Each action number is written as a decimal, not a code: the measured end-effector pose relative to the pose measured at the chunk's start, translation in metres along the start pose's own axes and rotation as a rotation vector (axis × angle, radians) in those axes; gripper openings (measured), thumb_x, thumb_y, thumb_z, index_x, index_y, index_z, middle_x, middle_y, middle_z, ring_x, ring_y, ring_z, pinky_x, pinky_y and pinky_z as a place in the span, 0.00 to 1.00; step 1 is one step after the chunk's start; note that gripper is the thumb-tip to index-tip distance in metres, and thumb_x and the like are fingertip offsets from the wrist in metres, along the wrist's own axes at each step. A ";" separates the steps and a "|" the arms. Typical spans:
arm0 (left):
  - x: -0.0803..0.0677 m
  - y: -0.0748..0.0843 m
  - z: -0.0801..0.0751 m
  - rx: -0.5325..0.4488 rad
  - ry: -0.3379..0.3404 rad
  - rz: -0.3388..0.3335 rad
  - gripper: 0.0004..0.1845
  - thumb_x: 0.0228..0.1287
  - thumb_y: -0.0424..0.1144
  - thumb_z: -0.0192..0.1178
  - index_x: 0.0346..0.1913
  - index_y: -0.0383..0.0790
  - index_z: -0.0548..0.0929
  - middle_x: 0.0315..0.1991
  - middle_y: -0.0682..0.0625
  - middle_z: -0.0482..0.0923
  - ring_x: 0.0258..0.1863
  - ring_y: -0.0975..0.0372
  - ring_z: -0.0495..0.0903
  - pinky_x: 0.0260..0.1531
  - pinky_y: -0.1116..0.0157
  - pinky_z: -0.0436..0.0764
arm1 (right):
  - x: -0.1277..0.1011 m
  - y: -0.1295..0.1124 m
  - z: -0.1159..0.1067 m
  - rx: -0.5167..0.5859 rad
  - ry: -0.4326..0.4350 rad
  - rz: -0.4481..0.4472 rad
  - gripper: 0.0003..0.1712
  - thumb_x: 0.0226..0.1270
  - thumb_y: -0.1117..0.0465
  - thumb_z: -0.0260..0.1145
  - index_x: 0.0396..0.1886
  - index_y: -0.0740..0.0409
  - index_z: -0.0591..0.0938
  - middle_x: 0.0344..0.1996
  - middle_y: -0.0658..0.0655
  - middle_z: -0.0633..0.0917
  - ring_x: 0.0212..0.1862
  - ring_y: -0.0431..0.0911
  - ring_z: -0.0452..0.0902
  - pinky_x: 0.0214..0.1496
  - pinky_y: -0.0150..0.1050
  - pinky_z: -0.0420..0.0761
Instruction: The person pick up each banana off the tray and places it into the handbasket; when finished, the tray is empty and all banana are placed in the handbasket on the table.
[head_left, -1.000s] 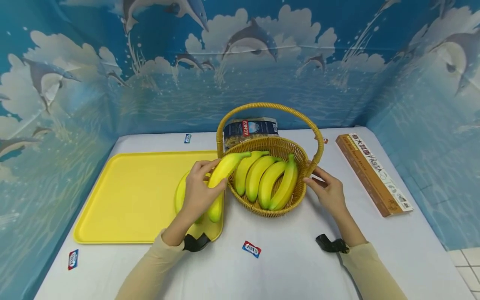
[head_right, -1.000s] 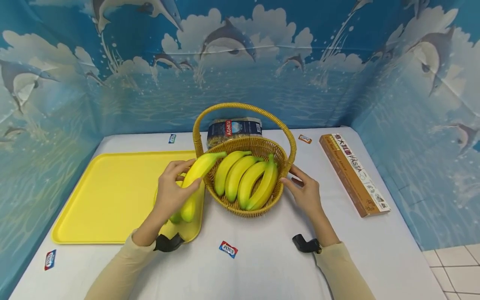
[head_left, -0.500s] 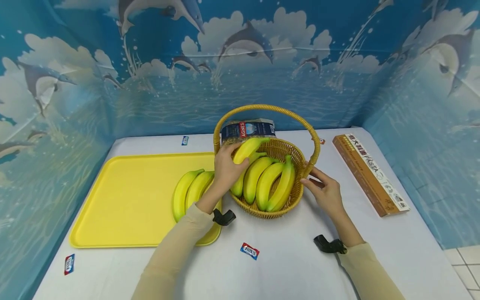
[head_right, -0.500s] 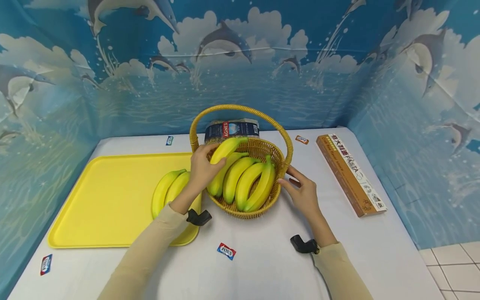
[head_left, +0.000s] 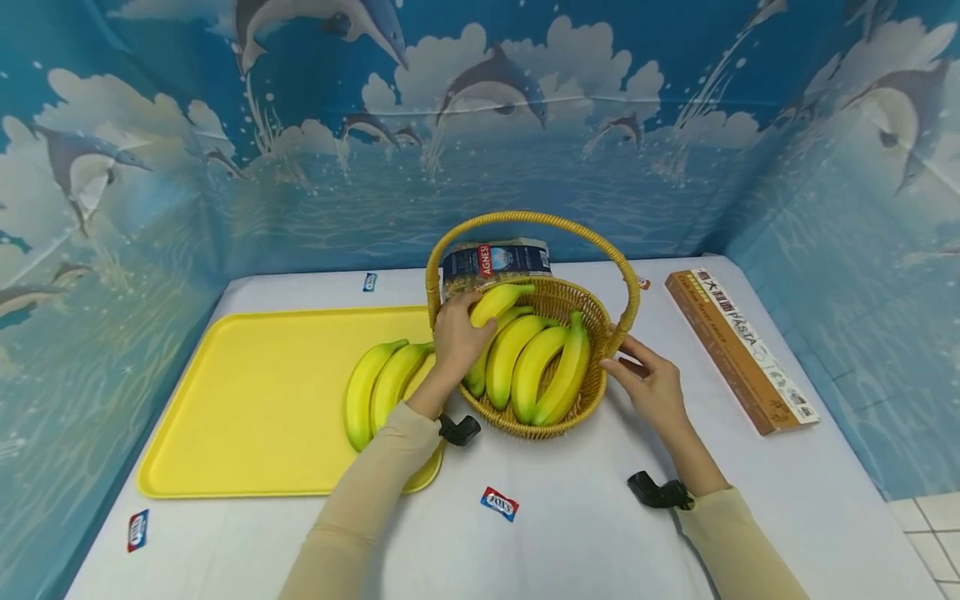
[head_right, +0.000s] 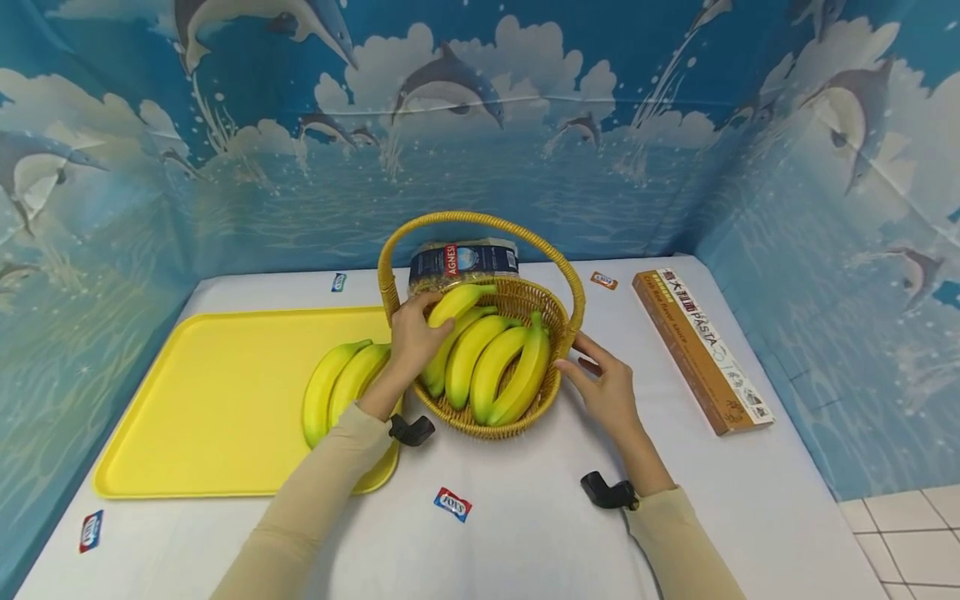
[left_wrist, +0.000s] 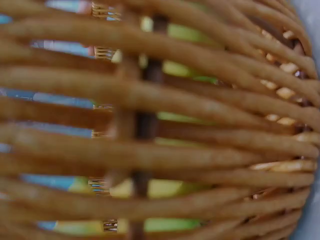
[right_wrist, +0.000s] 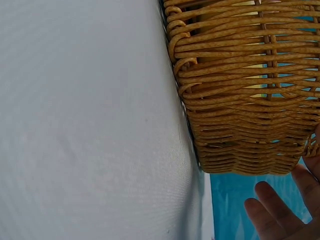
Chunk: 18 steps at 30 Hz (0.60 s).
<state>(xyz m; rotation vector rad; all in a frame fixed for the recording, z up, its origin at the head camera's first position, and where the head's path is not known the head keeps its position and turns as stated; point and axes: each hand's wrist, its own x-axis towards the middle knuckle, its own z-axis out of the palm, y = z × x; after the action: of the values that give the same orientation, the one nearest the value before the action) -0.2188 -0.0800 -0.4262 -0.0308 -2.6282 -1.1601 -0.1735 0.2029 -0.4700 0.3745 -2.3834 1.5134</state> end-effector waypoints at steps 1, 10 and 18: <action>0.000 0.000 0.001 0.008 0.000 -0.002 0.22 0.60 0.37 0.68 0.57 0.37 0.81 0.56 0.42 0.80 0.56 0.47 0.78 0.53 0.49 0.78 | 0.000 0.000 0.000 0.001 0.001 -0.001 0.29 0.61 0.70 0.69 0.63 0.65 0.76 0.57 0.69 0.80 0.53 0.19 0.70 0.52 0.23 0.77; -0.001 0.002 0.005 0.087 -0.013 -0.046 0.22 0.59 0.37 0.68 0.57 0.39 0.82 0.54 0.42 0.81 0.54 0.48 0.78 0.51 0.49 0.80 | 0.000 0.001 0.000 -0.001 -0.002 0.010 0.28 0.62 0.67 0.69 0.63 0.65 0.76 0.57 0.66 0.81 0.53 0.20 0.71 0.52 0.22 0.77; -0.003 0.002 0.006 0.095 0.049 0.043 0.22 0.58 0.37 0.68 0.56 0.36 0.82 0.54 0.40 0.79 0.55 0.46 0.77 0.53 0.49 0.78 | 0.000 0.002 0.000 0.003 0.003 0.006 0.28 0.62 0.68 0.69 0.63 0.65 0.77 0.57 0.67 0.81 0.53 0.20 0.72 0.52 0.22 0.77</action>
<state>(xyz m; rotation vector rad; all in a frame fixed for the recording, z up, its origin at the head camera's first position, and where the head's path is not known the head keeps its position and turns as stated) -0.2167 -0.0739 -0.4289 -0.0398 -2.6230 -1.0082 -0.1743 0.2035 -0.4720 0.3660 -2.3822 1.5196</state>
